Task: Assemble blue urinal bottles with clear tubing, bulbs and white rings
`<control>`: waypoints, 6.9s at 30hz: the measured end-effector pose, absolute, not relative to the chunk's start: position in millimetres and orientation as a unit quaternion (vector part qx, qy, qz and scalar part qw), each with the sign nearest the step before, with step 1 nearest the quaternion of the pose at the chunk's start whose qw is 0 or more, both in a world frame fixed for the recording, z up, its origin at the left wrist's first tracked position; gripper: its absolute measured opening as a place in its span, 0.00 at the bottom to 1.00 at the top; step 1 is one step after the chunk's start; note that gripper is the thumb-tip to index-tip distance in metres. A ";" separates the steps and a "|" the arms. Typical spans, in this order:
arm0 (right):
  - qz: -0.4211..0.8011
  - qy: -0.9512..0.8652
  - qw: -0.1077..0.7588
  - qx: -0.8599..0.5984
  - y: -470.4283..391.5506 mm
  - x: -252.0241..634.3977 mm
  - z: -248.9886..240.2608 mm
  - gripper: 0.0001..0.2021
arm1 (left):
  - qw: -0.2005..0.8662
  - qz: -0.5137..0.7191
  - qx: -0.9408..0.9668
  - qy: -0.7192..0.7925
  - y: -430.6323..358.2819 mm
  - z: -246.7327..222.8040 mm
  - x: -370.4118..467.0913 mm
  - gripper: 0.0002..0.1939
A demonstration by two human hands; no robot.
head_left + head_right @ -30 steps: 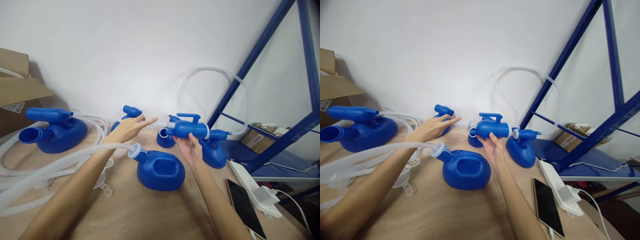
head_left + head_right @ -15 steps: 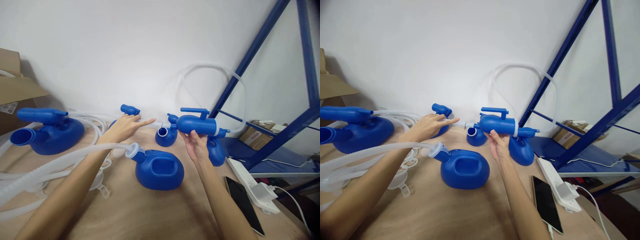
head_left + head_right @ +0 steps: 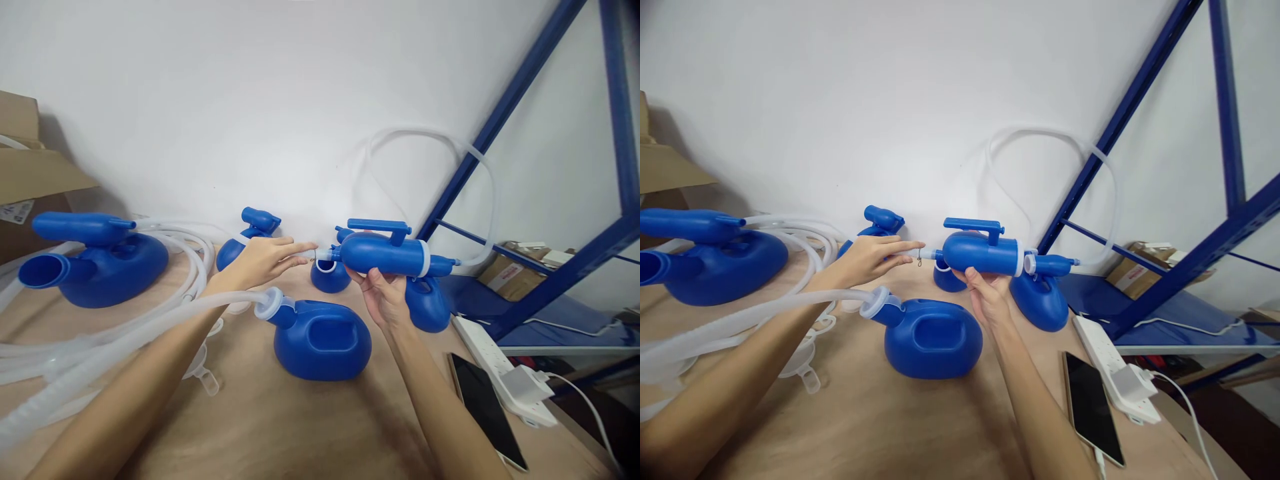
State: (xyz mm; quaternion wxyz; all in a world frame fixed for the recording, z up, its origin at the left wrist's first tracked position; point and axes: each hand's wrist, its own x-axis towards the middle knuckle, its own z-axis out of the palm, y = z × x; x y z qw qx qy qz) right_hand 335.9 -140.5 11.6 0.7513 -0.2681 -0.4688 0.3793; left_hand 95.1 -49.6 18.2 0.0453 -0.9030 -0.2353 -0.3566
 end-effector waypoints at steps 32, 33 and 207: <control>0.247 -0.507 0.779 -0.275 -114.0 314.8 54.1 0.50 | -0.074 -0.428 -0.864 -0.253 -54.4 49.9 67.4 0.14; 0.224 -0.516 0.776 -0.287 -116.7 318.9 56.0 0.47 | -0.052 -0.439 -0.864 -0.240 -55.5 50.1 67.6 0.13; 0.372 -0.737 0.492 -0.276 -104.1 271.6 31.1 0.61 | -0.155 -0.495 -0.817 -0.253 -91.0 92.1 17.7 0.32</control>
